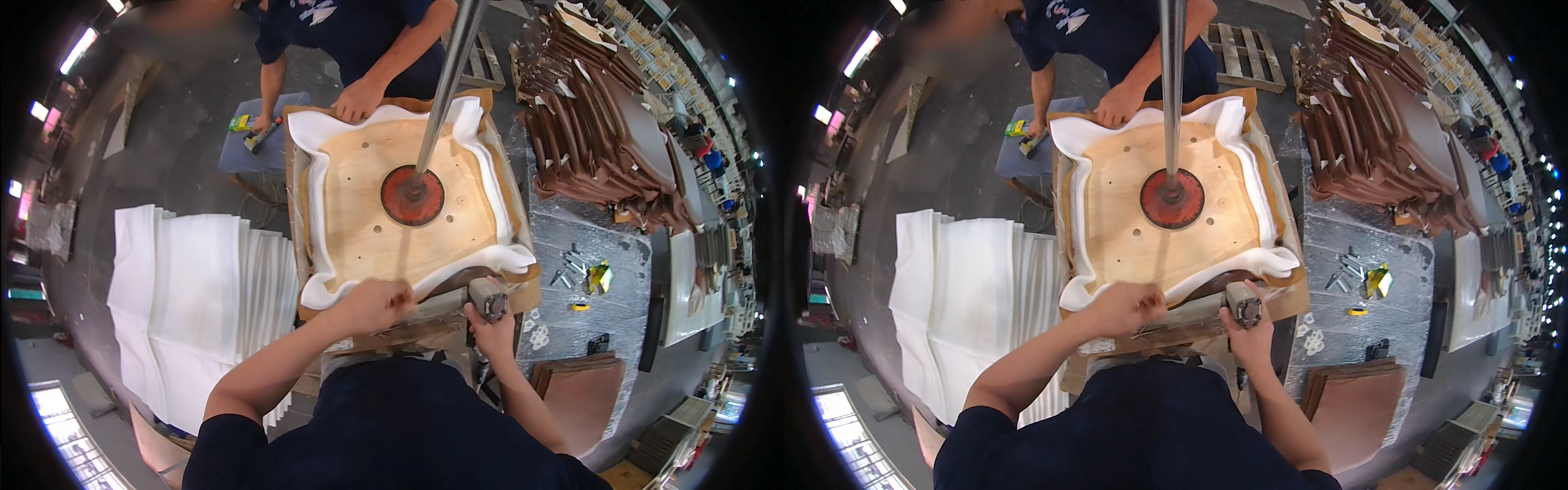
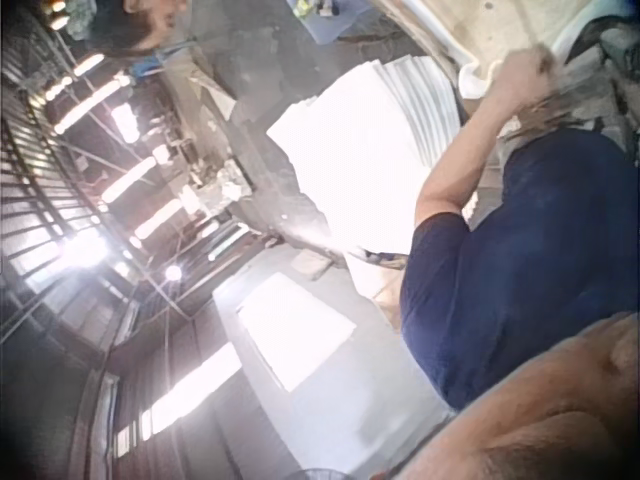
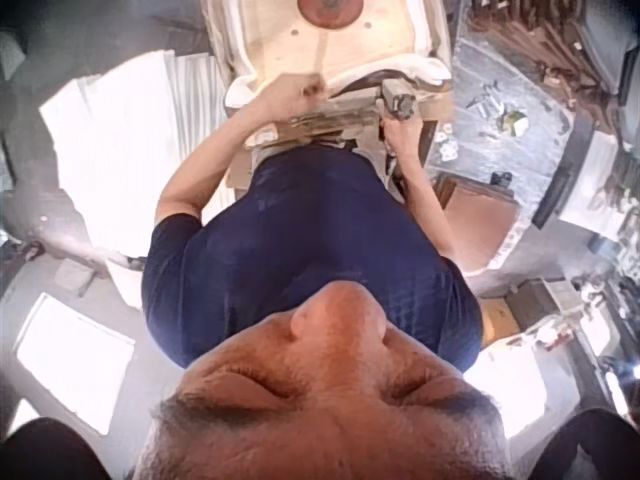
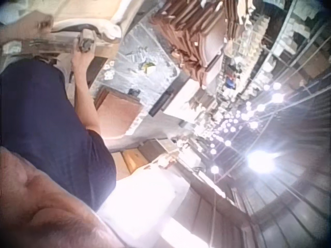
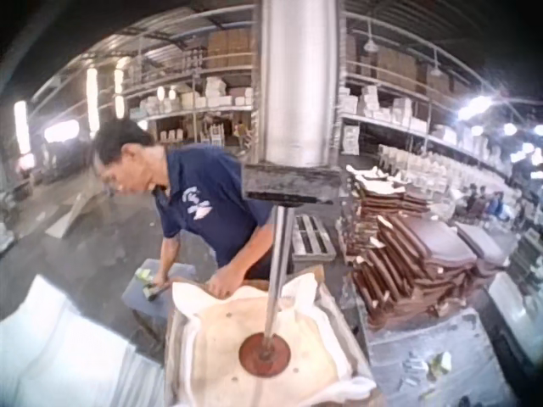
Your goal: The person places a white fabric layer over a cushion base, aligns it, and uses a pneumatic staple gun to secure the fabric to the wooden frame. They repeat this process for multiple cushions, flipping each finished unit and stacking them.
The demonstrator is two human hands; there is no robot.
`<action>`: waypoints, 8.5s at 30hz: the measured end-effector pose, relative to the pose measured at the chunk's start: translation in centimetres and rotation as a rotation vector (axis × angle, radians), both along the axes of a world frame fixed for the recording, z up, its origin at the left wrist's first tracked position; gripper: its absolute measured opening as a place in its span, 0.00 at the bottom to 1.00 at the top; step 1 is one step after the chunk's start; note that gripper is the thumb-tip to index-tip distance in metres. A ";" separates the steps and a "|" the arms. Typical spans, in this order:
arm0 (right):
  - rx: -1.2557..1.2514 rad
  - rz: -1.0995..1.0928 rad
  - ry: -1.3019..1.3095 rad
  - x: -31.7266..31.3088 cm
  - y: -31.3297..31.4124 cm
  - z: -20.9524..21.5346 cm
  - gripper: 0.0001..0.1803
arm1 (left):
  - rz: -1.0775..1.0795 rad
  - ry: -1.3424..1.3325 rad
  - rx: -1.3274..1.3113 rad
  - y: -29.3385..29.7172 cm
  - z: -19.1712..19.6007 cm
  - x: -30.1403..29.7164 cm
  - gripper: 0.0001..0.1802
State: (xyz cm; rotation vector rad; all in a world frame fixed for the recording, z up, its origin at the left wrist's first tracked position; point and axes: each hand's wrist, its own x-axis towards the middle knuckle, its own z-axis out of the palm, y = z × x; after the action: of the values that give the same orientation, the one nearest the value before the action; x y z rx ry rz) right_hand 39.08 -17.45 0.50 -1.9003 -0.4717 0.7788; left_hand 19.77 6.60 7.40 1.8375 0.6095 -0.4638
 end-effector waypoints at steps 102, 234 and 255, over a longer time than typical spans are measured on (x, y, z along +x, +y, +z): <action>-0.446 0.198 0.194 6.6 5.2 4.6 0.27 | 0.049 -0.439 0.495 -3.4 -11.9 11.7 0.16; -0.334 0.159 0.149 -0.3 6.3 4.5 0.38 | 0.119 -0.542 0.565 -2.6 -11.4 1.8 0.22; -0.421 0.239 0.084 -1.9 8.2 5.1 0.37 | 0.237 -0.591 0.458 -2.4 -13.8 3.7 0.10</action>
State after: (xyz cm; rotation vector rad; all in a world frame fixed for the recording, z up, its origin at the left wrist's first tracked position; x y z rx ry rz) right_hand 37.20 -9.27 5.63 -2.2105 -0.5176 1.1849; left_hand 23.52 4.18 -6.37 2.1584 0.5341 0.4070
